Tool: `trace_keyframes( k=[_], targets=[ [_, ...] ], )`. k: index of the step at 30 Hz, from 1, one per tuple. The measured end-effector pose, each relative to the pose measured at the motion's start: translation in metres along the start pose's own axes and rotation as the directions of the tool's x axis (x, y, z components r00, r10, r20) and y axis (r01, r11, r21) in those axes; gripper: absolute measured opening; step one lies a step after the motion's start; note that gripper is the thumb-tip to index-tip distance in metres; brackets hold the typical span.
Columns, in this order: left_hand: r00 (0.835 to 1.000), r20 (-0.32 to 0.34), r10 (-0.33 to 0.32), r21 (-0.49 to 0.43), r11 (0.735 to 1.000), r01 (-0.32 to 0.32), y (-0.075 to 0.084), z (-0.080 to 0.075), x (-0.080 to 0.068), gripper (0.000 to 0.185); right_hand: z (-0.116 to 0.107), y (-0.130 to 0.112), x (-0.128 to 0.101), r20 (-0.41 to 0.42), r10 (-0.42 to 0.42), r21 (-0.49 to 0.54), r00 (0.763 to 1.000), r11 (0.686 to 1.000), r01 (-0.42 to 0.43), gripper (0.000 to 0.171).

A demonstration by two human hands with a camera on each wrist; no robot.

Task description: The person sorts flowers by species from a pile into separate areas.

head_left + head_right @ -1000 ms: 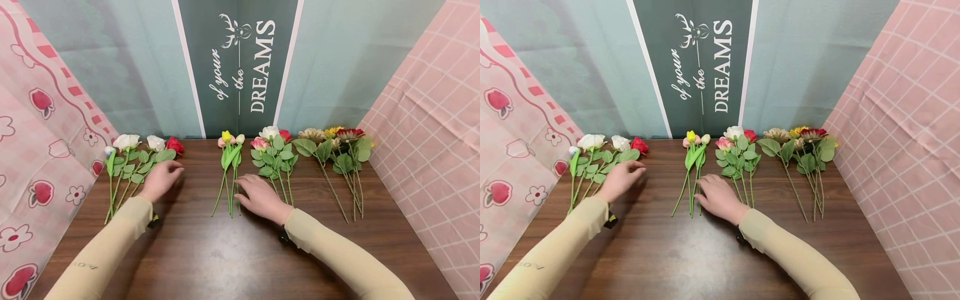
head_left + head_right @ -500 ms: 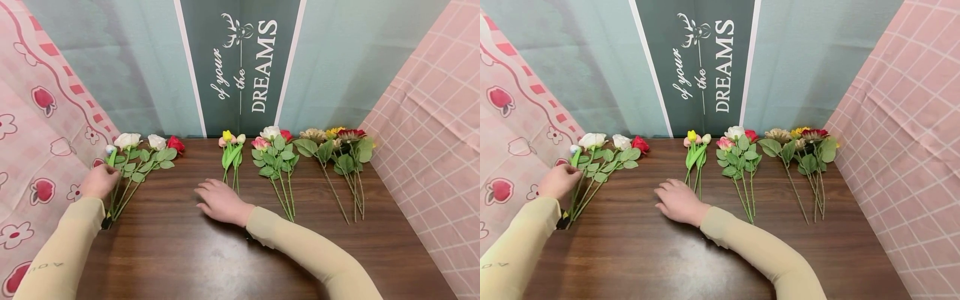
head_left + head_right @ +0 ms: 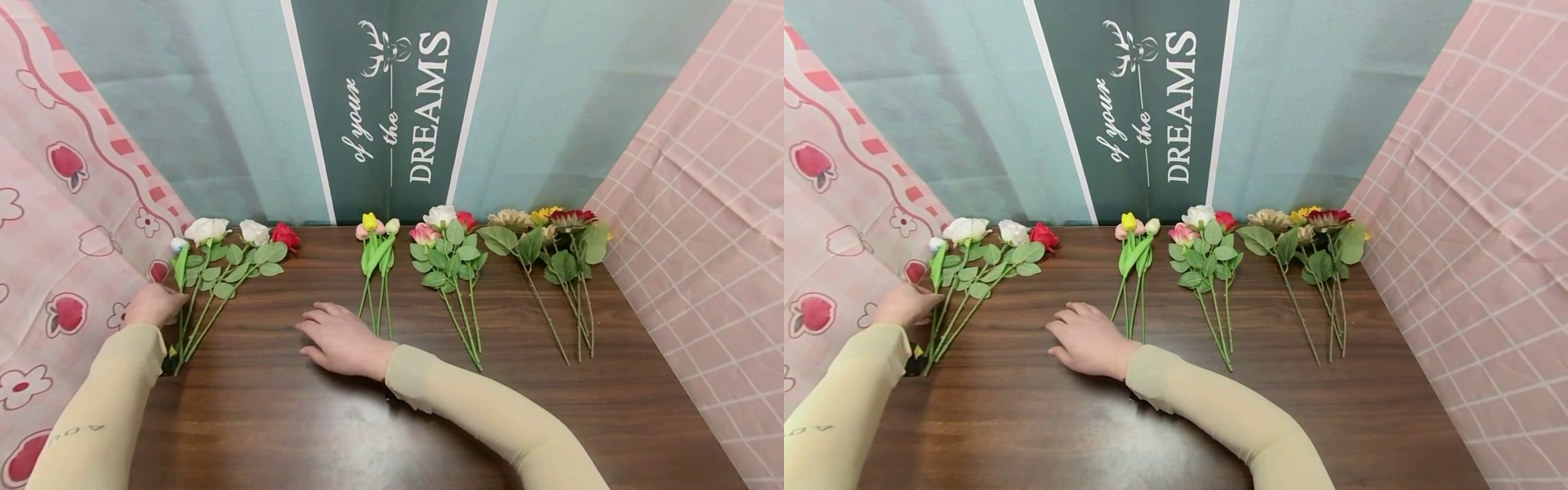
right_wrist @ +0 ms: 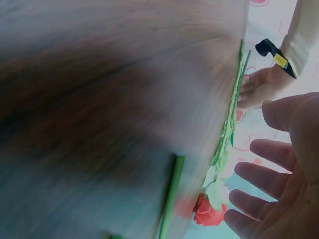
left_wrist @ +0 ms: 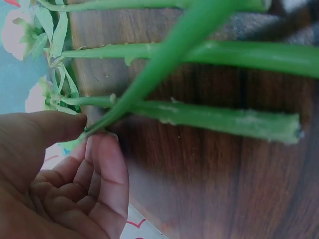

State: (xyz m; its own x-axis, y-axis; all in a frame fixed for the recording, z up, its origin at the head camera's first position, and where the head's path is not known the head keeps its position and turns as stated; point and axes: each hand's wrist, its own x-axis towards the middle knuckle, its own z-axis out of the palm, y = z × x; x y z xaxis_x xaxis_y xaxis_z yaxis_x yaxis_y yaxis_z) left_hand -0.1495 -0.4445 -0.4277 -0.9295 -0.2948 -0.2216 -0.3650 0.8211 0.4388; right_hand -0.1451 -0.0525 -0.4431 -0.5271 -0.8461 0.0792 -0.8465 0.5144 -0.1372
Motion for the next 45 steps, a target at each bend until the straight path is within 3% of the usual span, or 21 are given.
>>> trace_keyframes(
  k=[4,9,12,16,20,25,27,29,33,36,39,40,43,45],
  targets=[
    [1.0,0.011,-0.013,-0.073,0.997,0.014,0.0,-0.001,-0.001,0.038,0.001,0.007,-0.005,-0.016,0.005,0.015,1.0,1.0,-0.005,0.047],
    [0.997,-0.067,0.03,-0.115,0.993,-0.038,0.009,-0.003,-0.002,0.035,-0.002,0.018,-0.014,-0.036,0.022,0.044,0.999,0.999,-0.021,0.045],
    [0.991,-0.113,0.076,-0.097,0.991,-0.087,0.019,-0.004,-0.003,0.04,-0.004,0.025,-0.021,-0.046,0.039,0.062,0.998,0.997,-0.036,0.043],
    [0.985,-0.134,0.107,-0.155,0.98,-0.128,0.042,-0.003,-0.006,0.048,-0.008,0.036,-0.032,-0.061,0.067,0.094,0.996,0.994,-0.061,0.042],
    [0.982,-0.116,0.152,-0.329,0.926,-0.182,0.077,0.009,-0.01,0.048,-0.012,0.047,-0.047,-0.08,0.113,0.161,0.99,0.982,-0.099,0.04],
    [0.965,-0.057,0.255,-0.53,0.811,-0.246,0.132,0.037,-0.021,0.045,-0.017,0.058,-0.068,-0.103,0.204,0.306,0.973,0.938,-0.165,0.037],
    [0.959,-0.035,0.28,-0.612,0.753,-0.242,0.155,0.053,-0.025,0.043,-0.018,0.061,-0.077,-0.109,0.257,0.392,0.96,0.899,-0.196,0.035],
    [0.957,-0.01,0.291,-0.681,0.699,-0.219,0.178,0.07,-0.029,0.041,-0.019,0.063,-0.085,-0.103,0.314,0.498,0.944,0.838,-0.224,0.034],
    [0.945,0.037,0.324,-0.797,0.58,-0.168,0.222,0.102,-0.037,0.037,-0.016,0.066,-0.098,-0.046,0.406,0.696,0.913,0.669,-0.262,0.035],
    [0.933,0.034,0.358,-0.849,0.503,-0.162,0.251,0.119,-0.044,0.035,-0.011,0.067,-0.105,0.002,0.433,0.799,0.901,0.541,-0.262,0.037],
    [0.923,0.013,0.385,-0.871,0.458,-0.179,0.273,0.131,-0.05,0.032,-0.009,0.068,-0.111,0.048,0.441,0.869,0.896,0.424,-0.254,0.039],
    [0.919,0.008,0.393,-0.874,0.449,-0.184,0.279,0.135,-0.052,0.032,-0.008,0.068,-0.113,0.056,0.446,0.882,0.894,0.397,-0.253,0.038],
    [0.91,0.009,0.414,-0.887,0.424,-0.185,0.291,0.142,-0.057,0.032,-0.007,0.068,-0.119,0.06,0.468,0.912,0.882,0.333,-0.239,0.037],
    [0.904,0.015,0.428,-0.896,0.408,-0.178,0.296,0.147,-0.059,0.031,-0.005,0.069,-0.122,0.05,0.486,0.923,0.873,0.312,-0.227,0.036]
  ],
)
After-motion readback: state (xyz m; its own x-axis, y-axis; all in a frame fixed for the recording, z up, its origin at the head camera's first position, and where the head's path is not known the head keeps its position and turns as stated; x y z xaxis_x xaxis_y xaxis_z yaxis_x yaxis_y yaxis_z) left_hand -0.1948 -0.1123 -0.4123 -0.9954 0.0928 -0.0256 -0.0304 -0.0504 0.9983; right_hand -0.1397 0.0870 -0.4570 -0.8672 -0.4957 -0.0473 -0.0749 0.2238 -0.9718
